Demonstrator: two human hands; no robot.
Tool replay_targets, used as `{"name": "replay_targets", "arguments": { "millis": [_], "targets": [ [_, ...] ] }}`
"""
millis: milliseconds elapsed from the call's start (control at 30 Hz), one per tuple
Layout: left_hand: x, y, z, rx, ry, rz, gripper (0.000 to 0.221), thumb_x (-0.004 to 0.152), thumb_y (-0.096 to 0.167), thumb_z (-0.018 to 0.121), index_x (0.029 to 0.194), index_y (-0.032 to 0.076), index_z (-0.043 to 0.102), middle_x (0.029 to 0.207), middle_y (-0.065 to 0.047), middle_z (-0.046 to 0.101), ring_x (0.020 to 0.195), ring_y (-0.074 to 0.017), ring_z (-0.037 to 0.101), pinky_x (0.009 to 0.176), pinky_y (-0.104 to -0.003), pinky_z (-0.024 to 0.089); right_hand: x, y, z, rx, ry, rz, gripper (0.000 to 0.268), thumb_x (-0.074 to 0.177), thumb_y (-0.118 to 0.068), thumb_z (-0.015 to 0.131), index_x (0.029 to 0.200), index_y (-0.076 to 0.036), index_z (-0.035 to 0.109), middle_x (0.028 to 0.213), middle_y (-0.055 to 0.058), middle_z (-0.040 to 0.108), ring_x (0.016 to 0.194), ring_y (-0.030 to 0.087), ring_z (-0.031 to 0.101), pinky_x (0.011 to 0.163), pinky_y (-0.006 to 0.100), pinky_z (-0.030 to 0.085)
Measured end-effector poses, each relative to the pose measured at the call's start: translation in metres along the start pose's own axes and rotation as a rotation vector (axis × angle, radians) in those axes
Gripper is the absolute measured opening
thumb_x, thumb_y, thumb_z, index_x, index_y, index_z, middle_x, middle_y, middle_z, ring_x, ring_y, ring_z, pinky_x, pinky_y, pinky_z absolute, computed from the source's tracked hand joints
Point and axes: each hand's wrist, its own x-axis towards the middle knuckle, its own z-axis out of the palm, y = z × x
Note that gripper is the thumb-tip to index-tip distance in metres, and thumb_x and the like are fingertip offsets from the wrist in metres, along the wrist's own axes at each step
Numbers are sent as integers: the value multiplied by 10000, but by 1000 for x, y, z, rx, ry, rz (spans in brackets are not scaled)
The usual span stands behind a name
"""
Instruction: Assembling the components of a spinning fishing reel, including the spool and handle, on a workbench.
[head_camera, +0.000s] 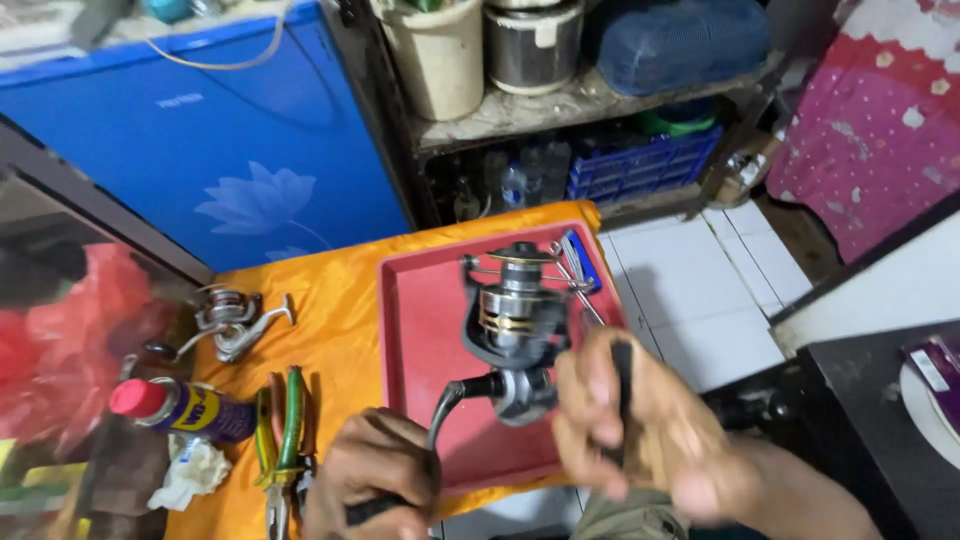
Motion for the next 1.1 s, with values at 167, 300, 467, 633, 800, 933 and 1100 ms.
{"name": "replay_targets", "arguments": {
  "millis": [167, 300, 467, 633, 800, 933, 1100],
  "targets": [
    [-6, -17, 2, 461, -52, -7, 360, 1031, 348, 544, 796, 111, 679, 663, 10, 650, 479, -124, 615, 456, -271, 455, 6, 31, -48, 29, 211, 65, 357, 982, -289, 689, 955, -134, 368, 805, 4, 370, 524, 72, 327, 423, 159, 316],
    [-4, -88, -41, 472, 375, 10, 346, 1042, 173, 478, 720, 123, 592, 605, -2, 620, 435, -71, 573, 398, -204, 445, 0, 55, -54, 89, 240, 71, 219, 1025, -274, 502, 945, -105, 387, 770, 37, 378, 504, 109, 340, 399, 200, 311],
    [-34, -145, -42, 648, 619, -385, 486, 1054, 346, 518, 622, 196, 353, 606, 79, 299, 568, -67, 318, 522, -313, 244, 5, 46, -49, -88, 457, -220, 458, 1062, -520, 370, 856, -114, 423, 672, 12, 359, 334, 77, 239, 288, 191, 181],
    [-63, -133, 1, 542, 328, -463, 524, 1064, 446, 328, 638, 161, 440, 543, 53, 389, 520, -82, 387, 495, -336, 306, -3, 60, -80, -396, 708, -108, 529, 1022, -595, 369, 802, -117, 424, 619, 16, 374, 357, 88, 260, 258, 224, 196],
    [-33, -139, -43, 563, 566, -499, 687, 1059, 487, 253, 535, 121, 507, 452, -26, 471, 415, -177, 463, 501, -337, 364, -16, 73, -56, -205, 539, 91, 440, 1060, -502, 377, 864, -112, 432, 623, 73, 436, 338, 97, 236, 233, 243, 235],
    [-47, -139, -23, 445, 493, -820, 573, 1049, 454, 419, 563, 151, 427, 508, 22, 369, 494, -110, 385, 490, -339, 277, -11, 59, -63, -351, 699, -78, 489, 1009, -574, 448, 796, -135, 432, 595, 22, 395, 401, 108, 310, 297, 253, 248],
    [-60, -136, -10, 366, 312, -699, 534, 1052, 502, 393, 641, 162, 366, 582, 62, 344, 552, -87, 331, 502, -329, 246, -14, 74, -90, -508, 821, 0, 456, 1046, -508, 427, 800, -126, 451, 607, 3, 388, 433, 85, 338, 320, 213, 275]
  ]
}}
